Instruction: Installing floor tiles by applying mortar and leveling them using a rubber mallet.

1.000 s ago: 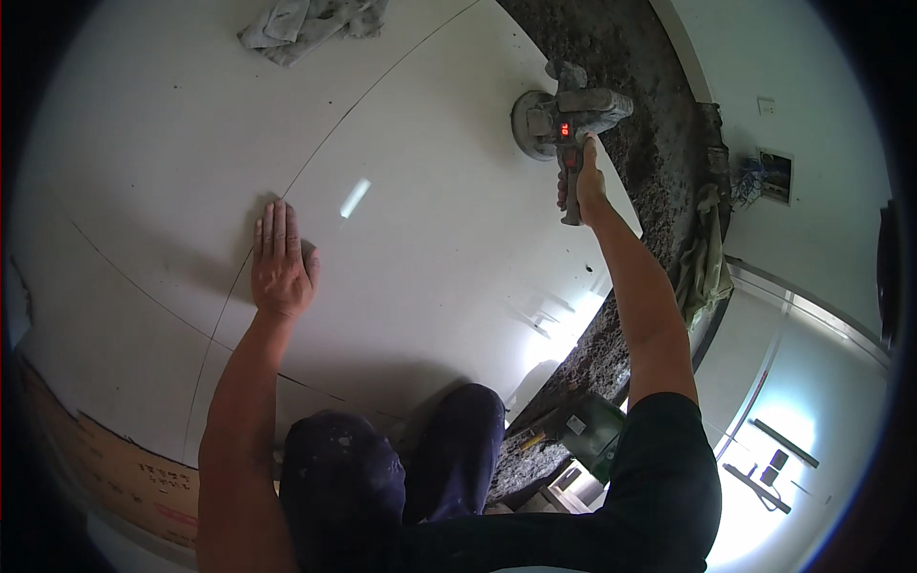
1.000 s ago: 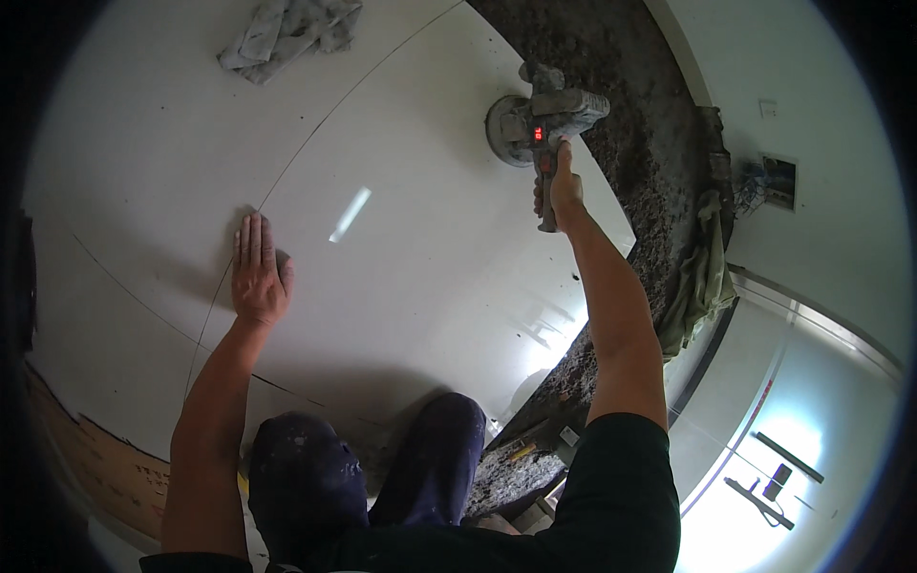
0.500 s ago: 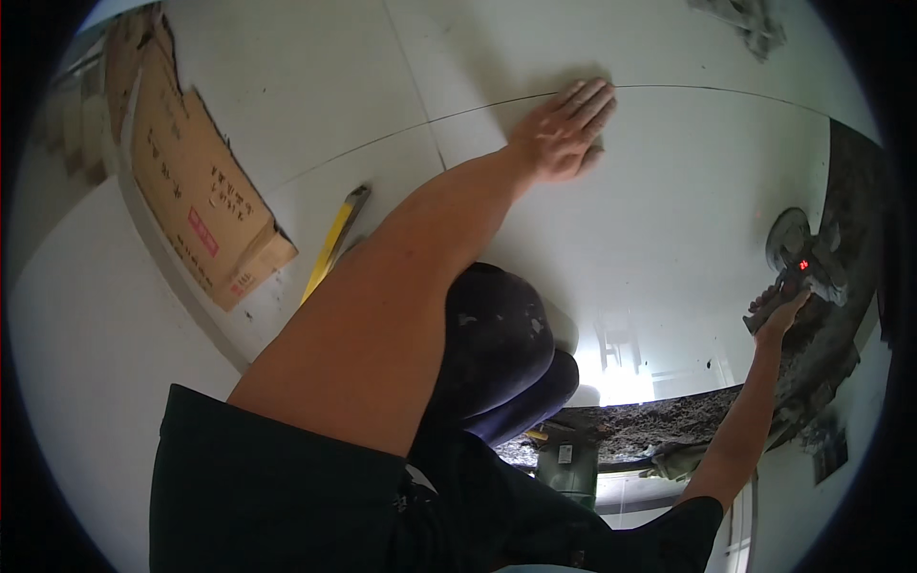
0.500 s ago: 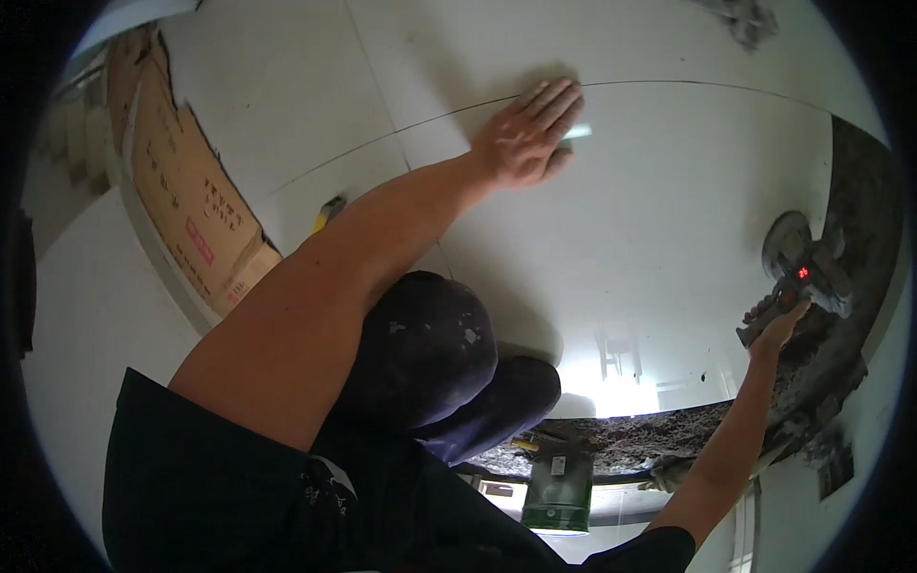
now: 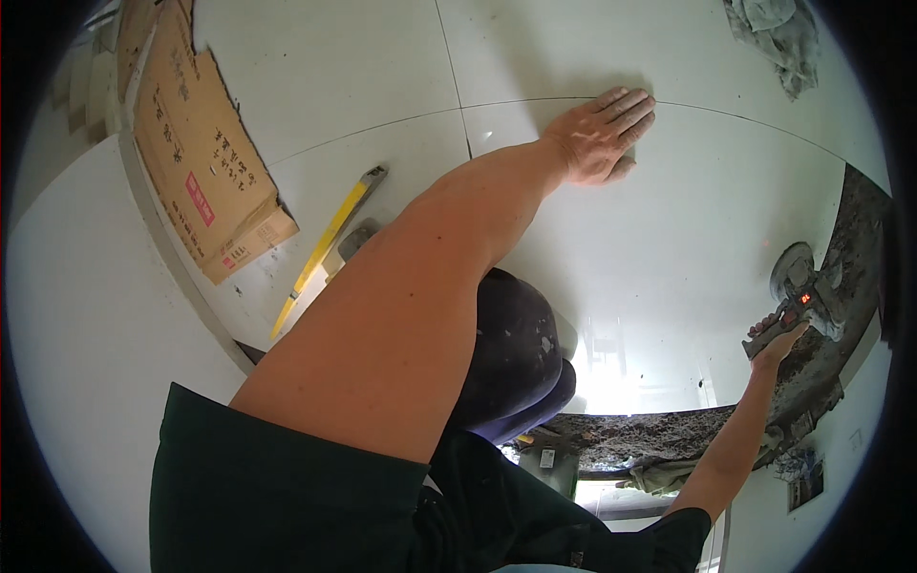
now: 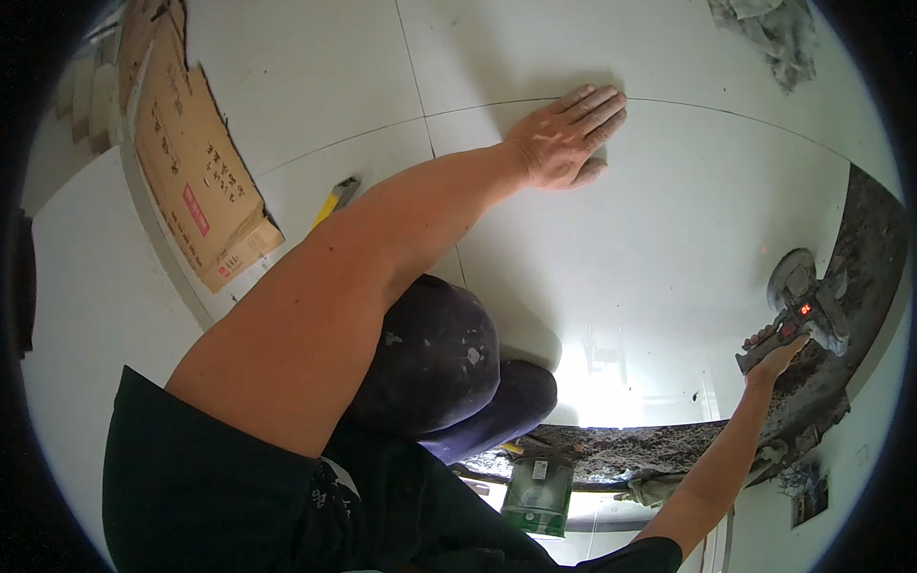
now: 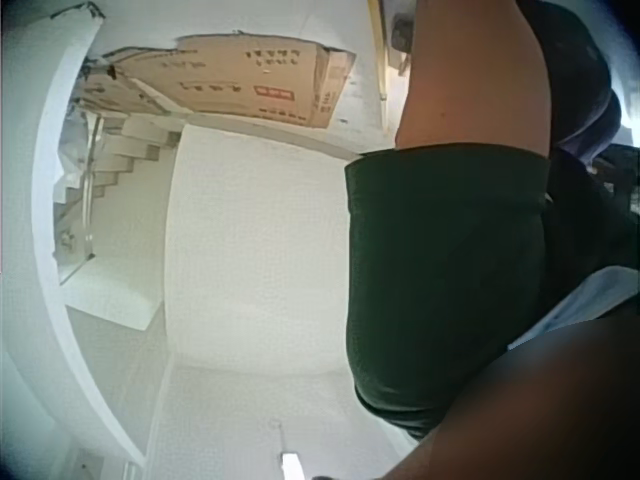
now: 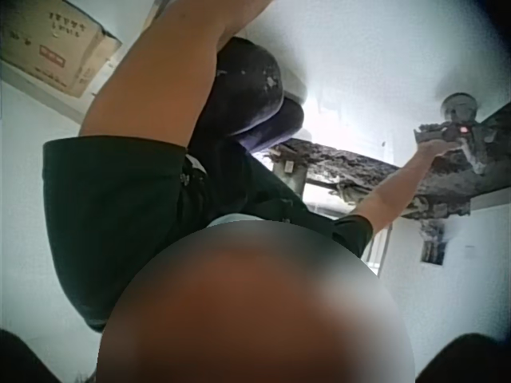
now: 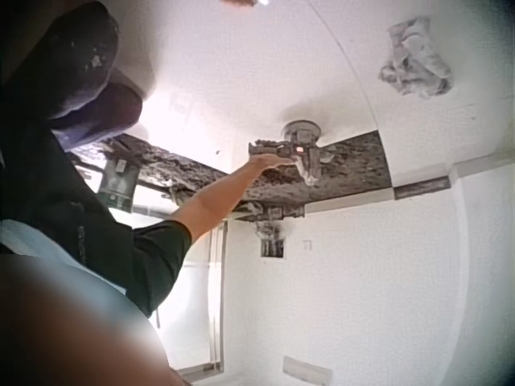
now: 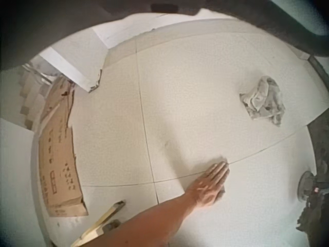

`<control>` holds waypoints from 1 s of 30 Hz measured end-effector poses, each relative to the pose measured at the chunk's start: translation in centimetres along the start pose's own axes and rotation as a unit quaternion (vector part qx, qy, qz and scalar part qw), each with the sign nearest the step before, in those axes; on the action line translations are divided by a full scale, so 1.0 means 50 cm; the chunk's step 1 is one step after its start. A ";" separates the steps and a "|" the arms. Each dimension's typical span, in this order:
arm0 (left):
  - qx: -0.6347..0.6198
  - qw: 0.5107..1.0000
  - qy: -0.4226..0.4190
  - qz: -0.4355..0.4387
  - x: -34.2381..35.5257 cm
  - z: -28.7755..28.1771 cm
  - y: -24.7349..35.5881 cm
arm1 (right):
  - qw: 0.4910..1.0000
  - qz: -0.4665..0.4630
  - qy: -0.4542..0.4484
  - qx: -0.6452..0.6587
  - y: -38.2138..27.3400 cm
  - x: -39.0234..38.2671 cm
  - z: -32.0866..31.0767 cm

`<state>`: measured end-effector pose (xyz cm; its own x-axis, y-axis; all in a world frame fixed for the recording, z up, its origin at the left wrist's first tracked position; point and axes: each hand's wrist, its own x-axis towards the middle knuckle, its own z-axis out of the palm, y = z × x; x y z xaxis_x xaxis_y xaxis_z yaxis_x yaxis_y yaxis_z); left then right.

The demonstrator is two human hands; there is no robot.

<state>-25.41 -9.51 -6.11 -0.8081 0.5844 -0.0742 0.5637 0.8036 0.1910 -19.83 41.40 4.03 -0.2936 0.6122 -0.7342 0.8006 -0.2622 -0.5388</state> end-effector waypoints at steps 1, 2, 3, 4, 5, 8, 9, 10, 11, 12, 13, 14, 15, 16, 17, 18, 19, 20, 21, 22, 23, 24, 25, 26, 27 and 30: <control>0.000 1.000 -0.001 -0.003 -0.003 -0.002 0.000 | 1.000 -0.006 0.003 -0.002 -0.001 -0.001 0.004; 0.004 1.000 -0.005 0.000 -0.002 -0.003 0.000 | 1.000 -0.005 0.003 -0.002 0.001 -0.002 0.002; 0.008 1.000 -0.009 0.003 -0.002 -0.004 0.002 | 1.000 -0.005 0.005 0.000 0.002 -0.001 0.001; 0.008 1.000 -0.010 0.003 -0.002 -0.002 0.004 | 1.000 -0.004 0.007 0.002 0.004 0.000 -0.001; 0.002 1.000 -0.010 0.001 -0.002 -0.002 0.002 | 1.000 -0.005 0.006 0.001 0.004 0.000 -0.002; -0.002 1.000 -0.005 -0.001 -0.005 0.000 0.000 | 1.000 -0.009 0.003 -0.005 0.007 0.001 -0.002; -0.001 1.000 0.000 0.000 -0.007 0.000 -0.001 | 1.000 -0.005 0.007 0.000 0.006 -0.001 0.001; -0.001 1.000 -0.002 -0.001 -0.009 0.000 -0.001 | 1.000 0.000 0.011 0.004 0.006 -0.002 0.004; -0.003 1.000 0.001 -0.002 -0.009 -0.001 -0.003 | 1.000 0.000 0.011 0.004 0.007 0.000 0.005; -0.004 1.000 0.004 -0.003 -0.009 -0.002 -0.005 | 1.000 -0.005 0.015 0.001 0.008 0.004 0.006; -0.003 1.000 0.003 -0.003 -0.012 -0.004 -0.008 | 1.000 -0.009 0.018 -0.002 0.010 0.006 0.008; -0.005 1.000 0.004 -0.004 -0.010 -0.002 -0.006 | 1.000 -0.010 0.020 -0.002 0.009 0.003 0.008; -0.006 1.000 0.005 -0.005 -0.009 -0.001 -0.006 | 1.000 -0.009 0.015 0.000 0.010 -0.002 0.011; -0.007 1.000 0.006 -0.003 -0.010 -0.001 -0.008 | 1.000 -0.008 0.011 0.002 0.010 -0.004 0.014; -0.012 1.000 0.006 -0.003 -0.012 0.000 -0.010 | 1.000 -0.010 0.014 0.004 0.008 -0.001 0.013; -0.017 1.000 0.006 -0.002 -0.013 0.000 -0.012 | 1.000 -0.013 0.005 0.002 0.010 0.006 0.012; -0.018 1.000 0.010 0.002 -0.008 -0.001 -0.013 | 1.000 -0.016 -0.003 0.002 0.010 0.013 0.006; -0.040 0.999 0.028 0.004 0.000 0.000 -0.009 | 1.000 0.005 -0.004 0.005 0.004 0.020 -0.011; -0.064 0.997 0.048 0.007 0.008 -0.001 -0.002 | 1.000 0.000 0.006 0.010 0.002 0.023 -0.031; -0.070 0.996 0.057 0.017 0.014 -0.002 0.006 | 1.000 -0.007 0.011 0.009 -0.004 0.027 -0.055; -0.115 0.992 0.053 -0.005 0.022 0.001 0.019 | 0.999 -0.015 0.026 0.012 -0.018 0.026 -0.088; -0.150 0.987 0.042 -0.026 0.015 0.004 0.009 | 0.999 0.005 0.036 -0.025 -0.025 -0.085 0.028; -0.201 0.977 0.047 -0.050 0.018 0.005 0.020 | 0.995 -0.033 0.093 -0.009 -0.003 -0.025 -0.006; -0.204 0.975 0.006 -0.083 0.024 0.005 0.017 | 0.998 -0.049 0.006 -0.045 0.014 0.045 -0.065; -0.157 0.986 0.036 -0.039 -0.005 0.010 -0.019 | 0.993 -0.104 -0.013 -0.060 0.043 0.044 -0.006; -0.125 0.990 0.064 0.006 -0.007 -0.026 -0.030 | 0.999 -0.037 0.006 -0.011 0.042 0.052 0.015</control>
<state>-26.18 -11.08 -5.12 -0.8257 0.5617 0.0511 0.5260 0.7342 0.4294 -19.32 41.88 0.68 -0.3459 0.6375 -0.6885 0.7890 -0.1995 -0.5811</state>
